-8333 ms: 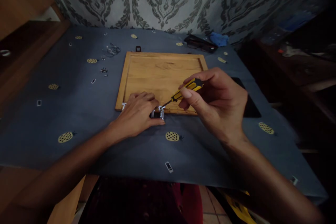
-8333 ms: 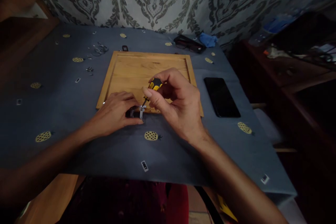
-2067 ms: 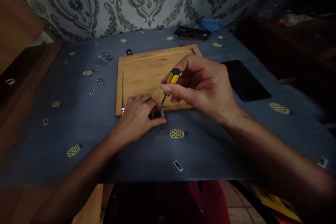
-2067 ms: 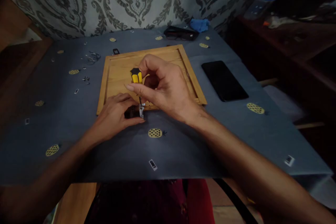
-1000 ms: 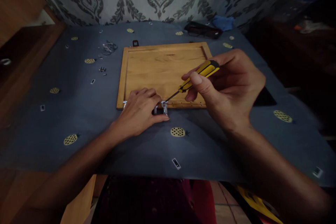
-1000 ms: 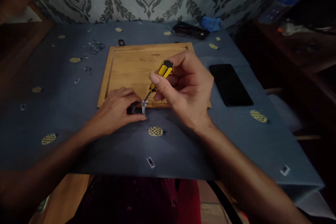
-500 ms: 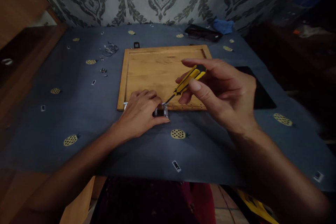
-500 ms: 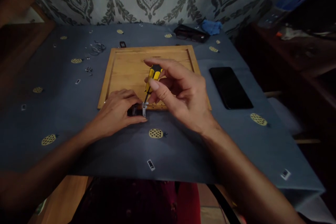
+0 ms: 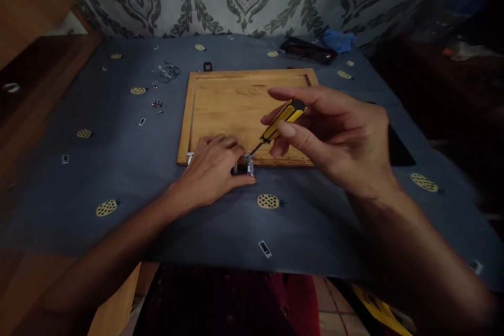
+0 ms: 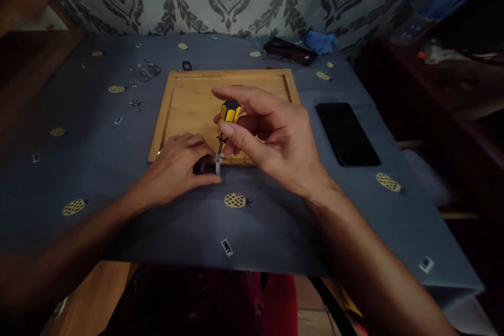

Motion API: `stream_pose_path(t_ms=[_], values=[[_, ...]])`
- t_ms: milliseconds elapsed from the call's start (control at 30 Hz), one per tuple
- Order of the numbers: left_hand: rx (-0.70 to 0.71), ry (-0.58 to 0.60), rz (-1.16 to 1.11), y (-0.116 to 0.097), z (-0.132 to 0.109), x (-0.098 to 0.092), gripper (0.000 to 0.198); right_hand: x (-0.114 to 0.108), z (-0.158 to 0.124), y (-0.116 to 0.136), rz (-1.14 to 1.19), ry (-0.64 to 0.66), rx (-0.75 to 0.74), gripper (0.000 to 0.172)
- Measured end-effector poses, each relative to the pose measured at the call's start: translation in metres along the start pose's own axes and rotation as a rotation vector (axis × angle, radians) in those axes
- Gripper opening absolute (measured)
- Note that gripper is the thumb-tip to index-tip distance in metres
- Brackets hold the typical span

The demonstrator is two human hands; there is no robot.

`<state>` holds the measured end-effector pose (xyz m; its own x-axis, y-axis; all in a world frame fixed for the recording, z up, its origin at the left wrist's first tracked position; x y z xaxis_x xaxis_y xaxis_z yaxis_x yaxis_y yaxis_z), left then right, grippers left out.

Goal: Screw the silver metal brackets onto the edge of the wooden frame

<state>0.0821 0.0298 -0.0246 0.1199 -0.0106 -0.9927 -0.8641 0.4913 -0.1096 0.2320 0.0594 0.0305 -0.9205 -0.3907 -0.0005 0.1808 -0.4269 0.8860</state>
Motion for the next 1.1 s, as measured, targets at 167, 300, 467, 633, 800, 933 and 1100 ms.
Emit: stream_pose_path(t_ms=[167,300,467,633,800,933,1100], values=[[-0.004,-0.006,0.002,0.001,-0.001,0.001,0.037,-0.003,-0.002,-0.002,-0.026,-0.103,-0.029,0.022],[-0.001,-0.016,0.013,0.001,-0.002,0.002,0.039,-0.004,-0.007,0.006,-0.046,-0.262,-0.221,0.027],[0.008,-0.038,0.013,0.002,-0.002,0.004,0.037,-0.01,-0.014,0.014,-0.032,-0.414,-0.276,0.017],[0.003,-0.008,0.016,0.002,-0.002,0.004,0.038,-0.009,-0.015,0.005,-0.038,-0.363,-0.19,0.026],[-0.001,0.001,0.015,0.001,-0.002,0.004,0.04,-0.009,-0.015,-0.006,-0.014,-0.357,-0.131,0.03],[0.001,-0.019,0.011,0.001,-0.002,0.003,0.039,-0.007,-0.012,-0.008,0.008,-0.306,-0.195,0.029],[-0.002,-0.017,0.019,0.002,-0.002,0.003,0.038,-0.01,-0.011,-0.007,0.005,-0.267,-0.133,0.027]])
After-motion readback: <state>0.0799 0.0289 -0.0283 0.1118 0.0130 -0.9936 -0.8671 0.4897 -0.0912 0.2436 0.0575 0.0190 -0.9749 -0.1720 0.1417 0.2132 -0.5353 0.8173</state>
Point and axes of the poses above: each hand's wrist, its own z-axis towards the middle knuckle, its own x-axis out of the palm, y = z × x, the point moved 6 cm from there along z, towards the middle knuckle, and after that the axes turned 14 degrees about z, right-handed, at the moved point
